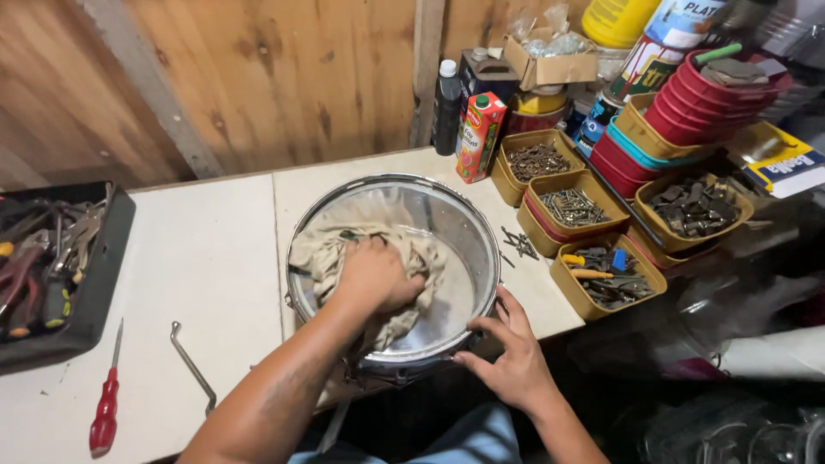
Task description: Disassembling and cleaning a snare drum while sorting through hardware parts
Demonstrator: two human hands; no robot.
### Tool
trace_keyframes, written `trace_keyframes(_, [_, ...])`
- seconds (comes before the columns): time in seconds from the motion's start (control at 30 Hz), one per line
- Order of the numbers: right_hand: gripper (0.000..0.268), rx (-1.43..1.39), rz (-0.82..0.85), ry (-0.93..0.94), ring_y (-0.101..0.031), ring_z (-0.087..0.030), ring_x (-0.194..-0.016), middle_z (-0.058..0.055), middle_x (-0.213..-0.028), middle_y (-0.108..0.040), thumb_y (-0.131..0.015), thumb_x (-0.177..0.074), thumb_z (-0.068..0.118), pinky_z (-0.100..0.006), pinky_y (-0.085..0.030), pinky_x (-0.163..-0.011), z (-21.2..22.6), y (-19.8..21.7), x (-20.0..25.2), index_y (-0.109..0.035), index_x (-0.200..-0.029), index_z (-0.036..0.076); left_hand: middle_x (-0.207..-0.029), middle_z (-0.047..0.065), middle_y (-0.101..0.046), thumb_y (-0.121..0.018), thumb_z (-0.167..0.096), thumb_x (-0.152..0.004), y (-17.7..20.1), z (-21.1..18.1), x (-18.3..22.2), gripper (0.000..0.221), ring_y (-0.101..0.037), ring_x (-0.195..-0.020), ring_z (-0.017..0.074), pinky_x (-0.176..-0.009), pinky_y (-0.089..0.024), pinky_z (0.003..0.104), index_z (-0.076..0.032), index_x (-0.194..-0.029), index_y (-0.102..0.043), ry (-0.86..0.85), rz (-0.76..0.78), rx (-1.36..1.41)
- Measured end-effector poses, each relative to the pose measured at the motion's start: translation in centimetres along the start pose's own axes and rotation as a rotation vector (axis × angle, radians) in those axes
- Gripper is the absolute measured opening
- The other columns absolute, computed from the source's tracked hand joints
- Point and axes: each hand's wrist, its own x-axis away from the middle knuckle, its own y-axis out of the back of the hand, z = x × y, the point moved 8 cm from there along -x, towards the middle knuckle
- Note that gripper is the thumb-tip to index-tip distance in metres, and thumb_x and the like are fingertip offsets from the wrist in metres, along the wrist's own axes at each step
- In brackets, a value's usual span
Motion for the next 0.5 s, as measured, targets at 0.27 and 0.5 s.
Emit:
trace_keyframes(0.27, [0.047, 0.016, 0.006, -0.009, -0.047, -0.039, -0.145, -0.024, -0.160, -0.031, -0.097, -0.066, 0.015, -0.045, -0.032, -0.124, -0.2, 0.2, 0.0, -0.075, -0.107, 0.013, -0.161, 0.021, -0.037, -0.046, -0.071, -0.088, 2.1, 4.4, -5.8, 0.095, -0.032, -0.149, 0.0396, -0.122, -0.020, 0.056, 0.002, -0.149, -0.046, 0.127, 0.047, 0.189])
trace_keyframes(0.5, [0.047, 0.012, 0.023, -0.069, -0.049, -0.041, -0.143, -0.022, -0.162, -0.028, -0.098, -0.065, 0.015, -0.043, -0.034, -0.122, -0.8, 0.0, 0.0, -0.076, -0.106, 0.013, -0.141, 0.020, -0.060, -0.054, -0.064, -0.081, 2.7, -3.2, -8.6, 0.082, -0.056, -0.130, 0.0356, -0.111, -0.037, 0.058, -0.003, -0.136, -0.060, -0.061, -0.027, 0.053])
